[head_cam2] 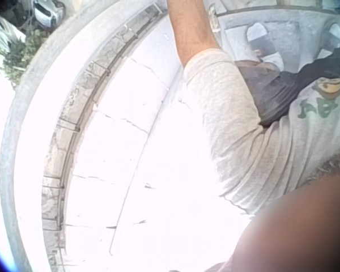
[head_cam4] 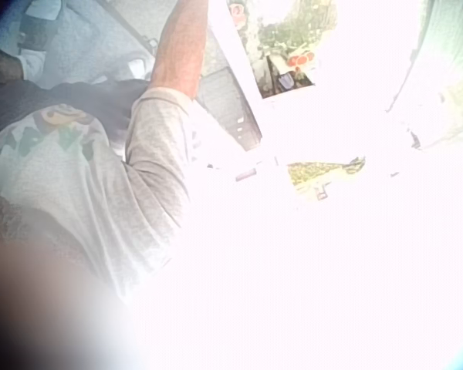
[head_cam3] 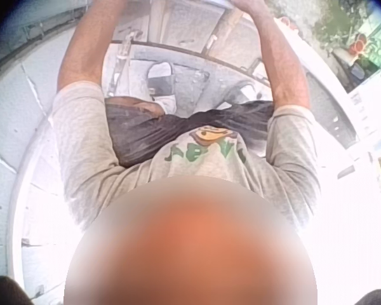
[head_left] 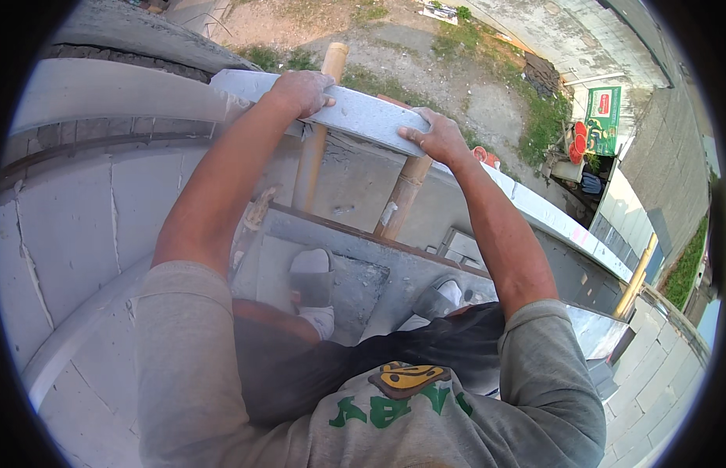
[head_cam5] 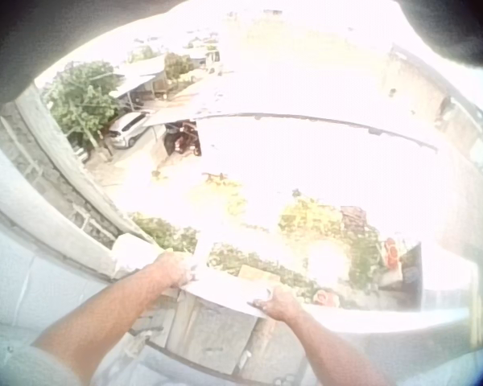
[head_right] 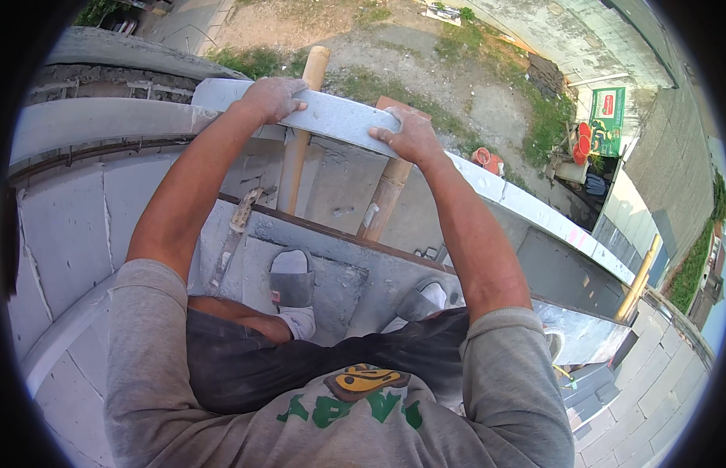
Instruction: The person builds a wall by applying mortar from a bucket to lightweight concrete blocks with a trowel, then laying the blocks in courses and tapping them into place with a rubber mallet.
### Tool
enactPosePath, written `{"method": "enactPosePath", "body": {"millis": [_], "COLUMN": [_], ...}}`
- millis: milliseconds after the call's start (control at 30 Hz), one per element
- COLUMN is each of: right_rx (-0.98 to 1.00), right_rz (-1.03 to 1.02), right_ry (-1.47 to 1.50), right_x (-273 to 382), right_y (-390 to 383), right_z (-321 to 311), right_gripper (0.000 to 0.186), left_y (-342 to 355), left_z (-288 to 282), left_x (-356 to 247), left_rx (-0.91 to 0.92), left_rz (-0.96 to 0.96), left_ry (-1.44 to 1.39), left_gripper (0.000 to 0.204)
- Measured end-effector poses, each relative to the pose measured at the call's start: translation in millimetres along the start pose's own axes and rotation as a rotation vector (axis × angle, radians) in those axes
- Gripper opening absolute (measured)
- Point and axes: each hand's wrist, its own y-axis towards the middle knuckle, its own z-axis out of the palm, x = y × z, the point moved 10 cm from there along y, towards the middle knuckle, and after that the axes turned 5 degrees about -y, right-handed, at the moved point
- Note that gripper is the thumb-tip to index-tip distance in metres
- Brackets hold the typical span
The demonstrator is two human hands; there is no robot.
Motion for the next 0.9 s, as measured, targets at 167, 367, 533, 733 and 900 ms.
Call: {"method": "enactPosePath", "body": {"millis": [167,367,533,733,900], "right_rx": [0.010,0.014,0.013,-0.007,0.003], "right_rz": [-0.008,0.016,0.014,-0.017,-0.015], "right_ry": [0.029,0.009,0.026,0.049,0.064], "right_x": [0.5,-0.5,-3.2,-7.5,-5.5], "right_y": [-0.8,-0.9,1.6,3.1,4.0], "right_z": [0.4,-1.0,3.8,3.3,3.0], "right_gripper": [0.057,0.059,0.060,0.059,0.056], "left_y": [1.5,3.7,4.3,5.3,5.1], "left_z": [-0.5,-2.3,2.0,-0.5,-0.8], "left_x": [1.3,-1.5,2.2,2.2,4.3], "left_rx": [-0.003,0.012,-0.009,-0.041,0.011], "left_rz": [0.004,-0.001,0.016,0.030,-0.003], "left_ry": [-0.001,0.033,0.032,0.011,0.041], "left_gripper": [0.053,0.051,0.051,0.052,0.052]}}
